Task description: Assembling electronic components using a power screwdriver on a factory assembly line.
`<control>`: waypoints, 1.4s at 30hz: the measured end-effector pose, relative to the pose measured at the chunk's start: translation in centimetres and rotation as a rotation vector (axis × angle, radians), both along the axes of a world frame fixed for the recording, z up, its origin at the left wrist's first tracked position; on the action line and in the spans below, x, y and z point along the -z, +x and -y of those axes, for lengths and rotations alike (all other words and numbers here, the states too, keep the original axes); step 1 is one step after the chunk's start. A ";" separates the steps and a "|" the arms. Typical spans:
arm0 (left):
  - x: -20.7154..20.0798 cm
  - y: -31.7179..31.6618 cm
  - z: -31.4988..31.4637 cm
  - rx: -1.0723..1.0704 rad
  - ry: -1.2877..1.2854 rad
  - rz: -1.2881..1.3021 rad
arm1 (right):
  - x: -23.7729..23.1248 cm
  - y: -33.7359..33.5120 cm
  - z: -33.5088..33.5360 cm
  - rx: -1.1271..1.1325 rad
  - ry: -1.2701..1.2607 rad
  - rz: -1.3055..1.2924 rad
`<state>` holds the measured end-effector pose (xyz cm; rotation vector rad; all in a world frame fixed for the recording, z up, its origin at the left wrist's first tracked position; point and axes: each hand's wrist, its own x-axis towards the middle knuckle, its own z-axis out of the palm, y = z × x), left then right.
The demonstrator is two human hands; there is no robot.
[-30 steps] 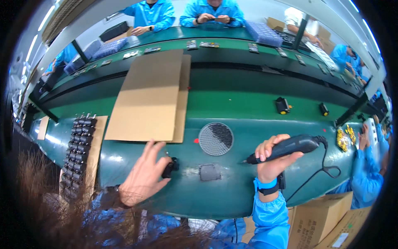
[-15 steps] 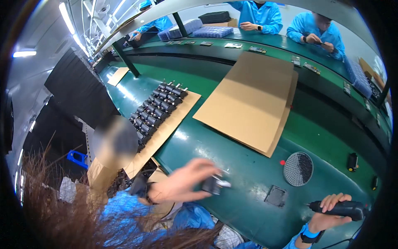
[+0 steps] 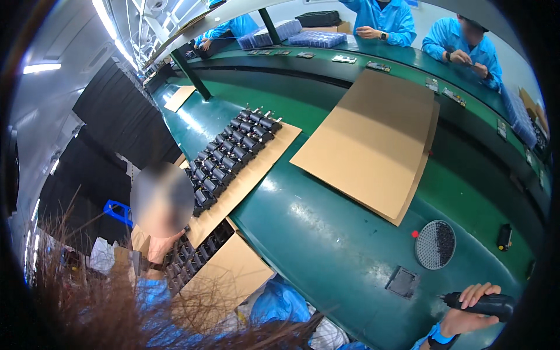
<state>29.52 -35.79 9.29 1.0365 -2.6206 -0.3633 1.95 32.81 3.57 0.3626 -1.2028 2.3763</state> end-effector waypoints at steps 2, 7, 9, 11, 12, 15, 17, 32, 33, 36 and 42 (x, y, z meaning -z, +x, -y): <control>0.9 -0.9 0.1 0.018 -0.004 -0.047 | -0.3 0.1 0.2 -0.014 0.004 -0.012; 1.5 -2.5 0.0 0.000 0.047 -0.091 | -0.5 0.3 0.3 -0.024 0.003 -0.026; 0.7 -2.9 -1.2 0.103 -0.273 -0.140 | -0.6 0.3 0.4 -0.055 -0.014 -0.031; -0.7 -4.4 -2.8 0.140 -0.246 -0.180 | -0.8 0.6 1.0 -0.048 -0.013 -0.024; -1.2 -5.7 -3.9 0.182 -0.208 -0.223 | -1.1 0.8 1.3 -0.036 0.000 -0.018; -3.7 -12.1 -9.6 0.436 0.053 -0.350 | -4.0 2.1 4.0 -0.135 0.066 -0.004; -4.6 -17.0 -14.5 0.604 0.228 -0.433 | -4.7 3.9 6.4 -0.136 0.050 0.099; -1.5 -37.4 -30.4 0.800 0.928 -0.893 | -6.2 15.7 26.0 -0.649 0.891 -0.208; -2.0 -37.4 -29.6 0.789 0.893 -0.904 | -5.8 16.5 26.3 -0.705 0.917 -0.221; -1.1 -37.6 -28.4 0.774 0.909 -0.912 | -3.6 17.6 27.1 -0.630 0.910 -0.335; -1.4 -37.8 -31.6 0.774 0.939 -0.851 | -2.6 16.2 26.6 -0.611 0.779 -0.346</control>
